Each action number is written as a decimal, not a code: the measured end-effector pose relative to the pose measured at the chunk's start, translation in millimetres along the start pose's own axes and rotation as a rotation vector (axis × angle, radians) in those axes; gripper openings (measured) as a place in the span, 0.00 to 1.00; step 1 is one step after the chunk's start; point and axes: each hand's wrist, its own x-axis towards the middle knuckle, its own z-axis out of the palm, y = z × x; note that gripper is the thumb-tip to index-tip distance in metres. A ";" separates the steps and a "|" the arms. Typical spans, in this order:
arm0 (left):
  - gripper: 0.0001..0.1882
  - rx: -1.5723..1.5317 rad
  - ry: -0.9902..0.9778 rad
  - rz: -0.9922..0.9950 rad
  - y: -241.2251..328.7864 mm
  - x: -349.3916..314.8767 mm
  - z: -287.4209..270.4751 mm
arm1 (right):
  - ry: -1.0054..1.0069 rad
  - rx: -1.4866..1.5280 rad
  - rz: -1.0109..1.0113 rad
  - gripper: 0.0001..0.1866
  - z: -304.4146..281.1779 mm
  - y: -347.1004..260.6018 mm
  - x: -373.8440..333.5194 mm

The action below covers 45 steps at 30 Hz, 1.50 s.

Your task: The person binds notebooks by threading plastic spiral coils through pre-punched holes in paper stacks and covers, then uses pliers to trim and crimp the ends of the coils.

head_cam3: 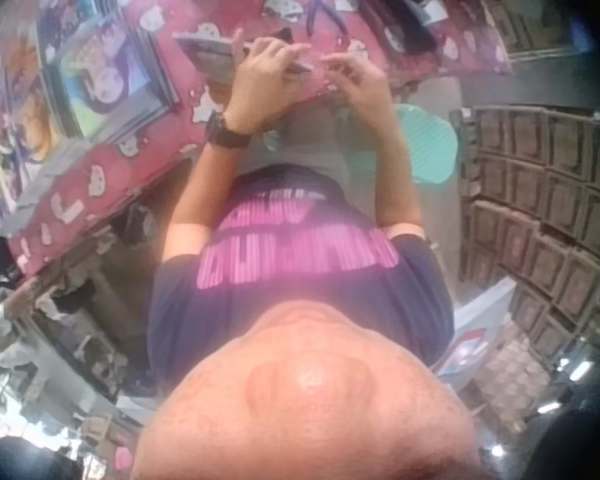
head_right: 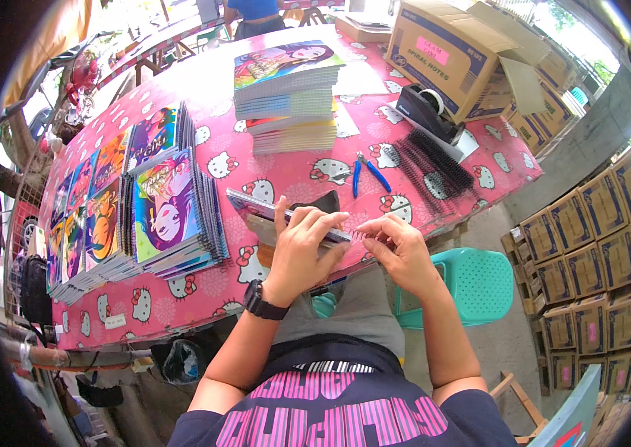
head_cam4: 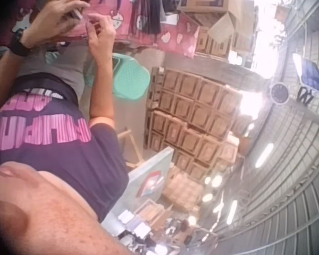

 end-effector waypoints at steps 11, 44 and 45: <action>0.07 -0.054 0.026 0.020 -5.8 -6.6 -1.1 | -0.218 -0.135 -0.155 0.09 -10.9 1.0 13.1; 0.15 0.063 -0.268 0.028 -8.7 7.0 -9.4 | -0.031 -0.328 0.161 0.21 16.3 126.5 34.1; 0.13 0.029 -0.190 0.020 -6.5 7.7 -9.2 | -0.087 -0.370 -0.095 0.27 15.4 139.0 32.9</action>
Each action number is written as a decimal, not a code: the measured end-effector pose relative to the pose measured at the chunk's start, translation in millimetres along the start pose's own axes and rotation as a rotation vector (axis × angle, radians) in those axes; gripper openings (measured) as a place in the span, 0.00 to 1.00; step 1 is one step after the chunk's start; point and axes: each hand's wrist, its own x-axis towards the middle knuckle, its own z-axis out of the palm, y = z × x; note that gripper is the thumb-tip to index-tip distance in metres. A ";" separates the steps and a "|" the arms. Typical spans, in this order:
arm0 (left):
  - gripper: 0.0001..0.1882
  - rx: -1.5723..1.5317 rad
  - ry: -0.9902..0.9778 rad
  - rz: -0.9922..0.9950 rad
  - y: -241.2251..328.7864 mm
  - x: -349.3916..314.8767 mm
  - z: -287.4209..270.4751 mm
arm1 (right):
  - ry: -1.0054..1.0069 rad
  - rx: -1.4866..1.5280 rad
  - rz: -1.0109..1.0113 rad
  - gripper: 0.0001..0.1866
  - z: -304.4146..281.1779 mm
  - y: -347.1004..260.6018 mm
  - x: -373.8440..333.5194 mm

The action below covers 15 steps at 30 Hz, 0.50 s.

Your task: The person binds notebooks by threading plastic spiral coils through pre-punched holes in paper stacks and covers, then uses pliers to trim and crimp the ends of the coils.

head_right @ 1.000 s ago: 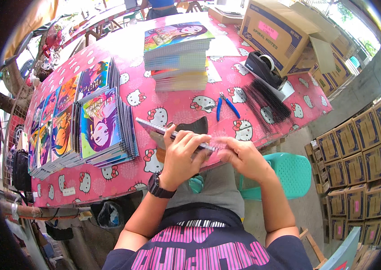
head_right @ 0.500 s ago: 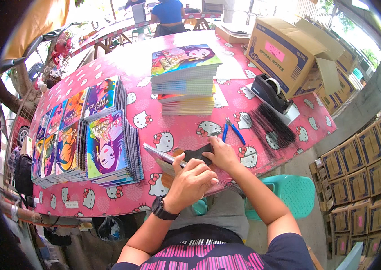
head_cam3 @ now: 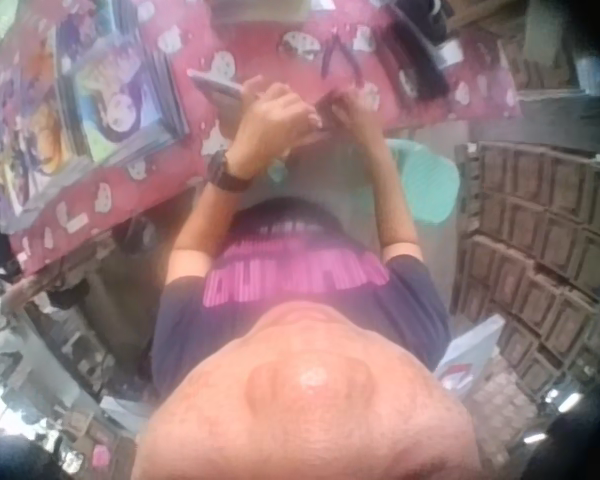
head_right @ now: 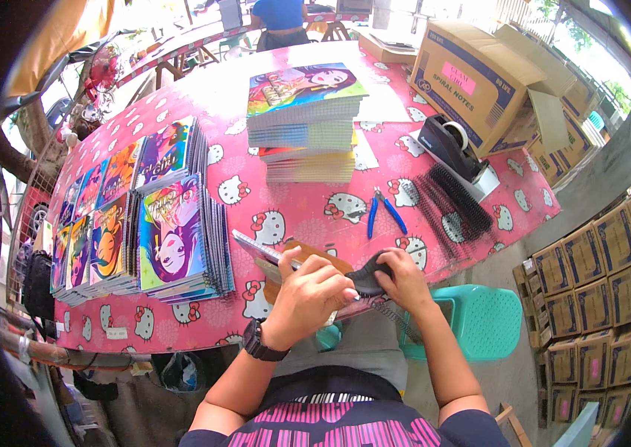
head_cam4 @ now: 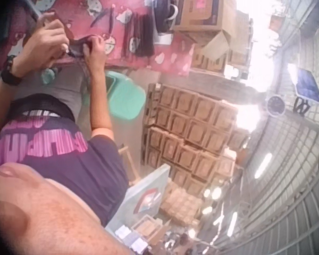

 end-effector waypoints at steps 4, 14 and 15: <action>0.10 -0.014 0.095 0.017 -0.6 1.3 0.4 | -0.182 -0.102 -0.002 0.39 -5.7 -32.2 0.2; 0.10 -0.020 0.048 0.017 -7.1 -1.4 -2.4 | -0.067 -0.174 -0.074 0.33 11.5 -18.6 12.8; 0.08 -0.047 0.094 0.015 -4.5 -1.2 -0.9 | -0.044 -0.143 -0.067 0.32 8.8 -15.4 13.3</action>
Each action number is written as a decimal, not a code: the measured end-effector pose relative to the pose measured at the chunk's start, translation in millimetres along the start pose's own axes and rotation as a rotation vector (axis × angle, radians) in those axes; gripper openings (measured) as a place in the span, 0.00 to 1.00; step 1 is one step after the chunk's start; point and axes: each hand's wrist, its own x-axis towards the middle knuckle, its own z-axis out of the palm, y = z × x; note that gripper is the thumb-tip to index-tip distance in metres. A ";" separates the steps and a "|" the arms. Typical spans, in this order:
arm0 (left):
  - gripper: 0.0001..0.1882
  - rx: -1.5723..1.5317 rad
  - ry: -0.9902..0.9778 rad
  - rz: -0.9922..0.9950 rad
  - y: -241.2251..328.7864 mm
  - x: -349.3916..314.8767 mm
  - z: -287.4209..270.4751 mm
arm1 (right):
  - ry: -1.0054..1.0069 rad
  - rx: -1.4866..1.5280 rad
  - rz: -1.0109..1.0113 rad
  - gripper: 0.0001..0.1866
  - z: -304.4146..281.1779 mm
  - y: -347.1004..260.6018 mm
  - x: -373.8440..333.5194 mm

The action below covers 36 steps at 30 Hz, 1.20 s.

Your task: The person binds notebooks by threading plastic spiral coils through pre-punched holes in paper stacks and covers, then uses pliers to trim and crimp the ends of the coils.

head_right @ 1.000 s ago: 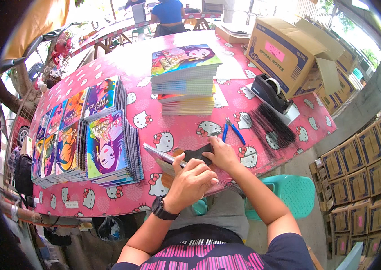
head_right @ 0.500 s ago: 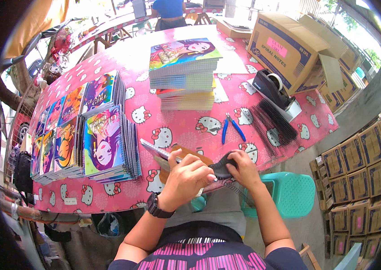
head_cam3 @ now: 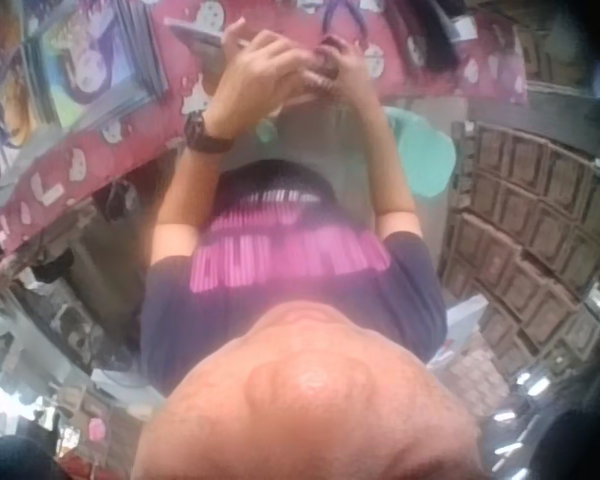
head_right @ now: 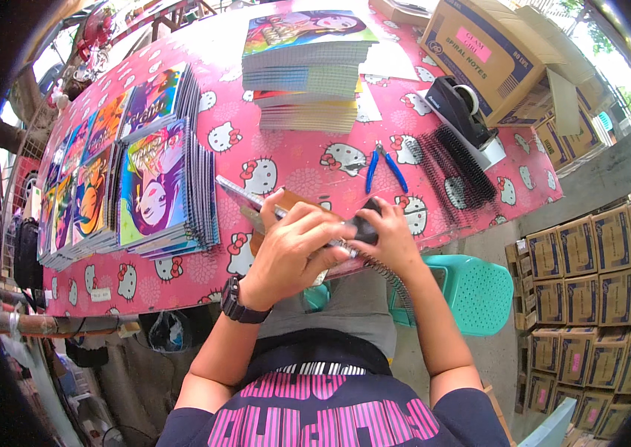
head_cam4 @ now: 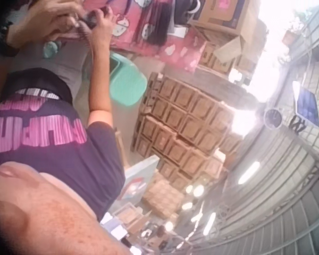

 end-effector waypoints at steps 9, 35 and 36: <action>0.16 -0.030 0.088 0.051 -5.9 -0.1 -4.4 | -0.100 1.283 0.061 0.32 -43.1 -35.8 -3.1; 0.31 0.083 0.169 -0.200 -36.0 -8.0 -37.5 | -0.251 0.734 -0.012 0.21 -75.5 -59.4 53.7; 0.31 0.080 0.175 -0.201 -36.6 -6.5 -37.2 | -0.149 0.493 -0.047 0.21 -76.4 -55.5 57.3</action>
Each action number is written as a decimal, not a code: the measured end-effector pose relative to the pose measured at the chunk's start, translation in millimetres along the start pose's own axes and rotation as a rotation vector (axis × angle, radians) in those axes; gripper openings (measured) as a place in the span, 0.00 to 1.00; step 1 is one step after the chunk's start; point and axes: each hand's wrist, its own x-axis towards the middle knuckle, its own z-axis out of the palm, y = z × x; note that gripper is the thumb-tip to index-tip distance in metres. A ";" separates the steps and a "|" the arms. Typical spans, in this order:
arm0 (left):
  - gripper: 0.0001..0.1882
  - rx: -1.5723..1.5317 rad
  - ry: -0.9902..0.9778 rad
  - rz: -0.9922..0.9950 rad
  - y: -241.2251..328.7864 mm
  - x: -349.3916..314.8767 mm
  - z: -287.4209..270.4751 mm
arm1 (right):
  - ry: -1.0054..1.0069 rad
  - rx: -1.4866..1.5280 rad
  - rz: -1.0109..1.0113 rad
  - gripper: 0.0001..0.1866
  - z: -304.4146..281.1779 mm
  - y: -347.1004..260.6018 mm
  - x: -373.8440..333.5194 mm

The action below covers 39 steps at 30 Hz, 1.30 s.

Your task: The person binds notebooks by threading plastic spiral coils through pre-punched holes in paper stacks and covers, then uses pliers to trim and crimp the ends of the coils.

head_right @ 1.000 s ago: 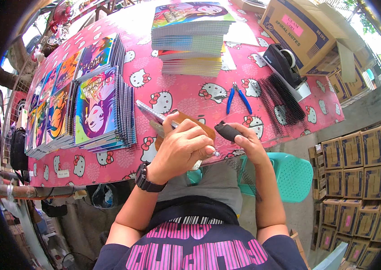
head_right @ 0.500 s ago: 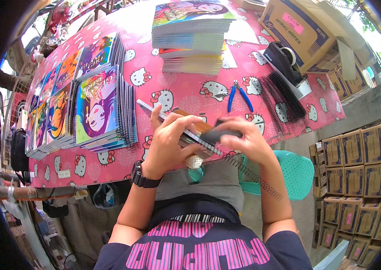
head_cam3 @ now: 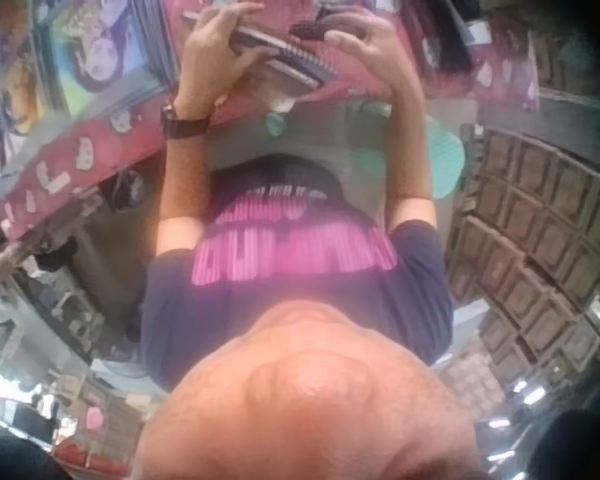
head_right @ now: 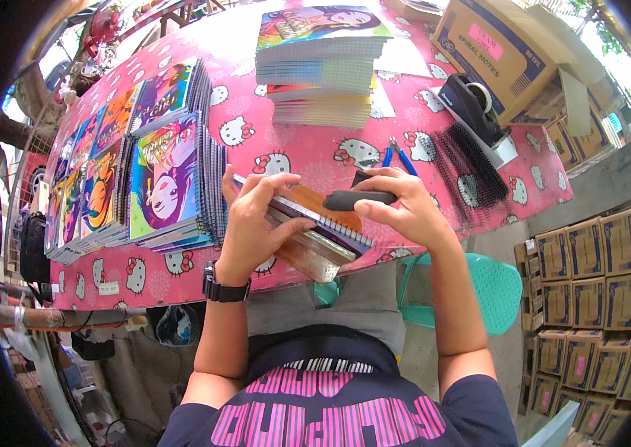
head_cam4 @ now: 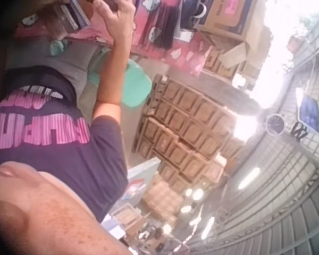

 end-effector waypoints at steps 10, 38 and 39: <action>0.15 0.021 0.008 0.060 -4.9 -0.7 5.6 | -0.143 0.623 -0.098 0.33 17.9 -10.6 -10.3; 0.09 0.013 -0.165 0.143 5.6 10.6 13.6 | -0.134 -0.730 -0.313 0.33 30.1 -69.2 -51.1; 0.10 0.005 -0.165 0.151 6.3 12.3 14.2 | -0.226 -0.698 -0.314 0.35 28.3 -72.7 -53.9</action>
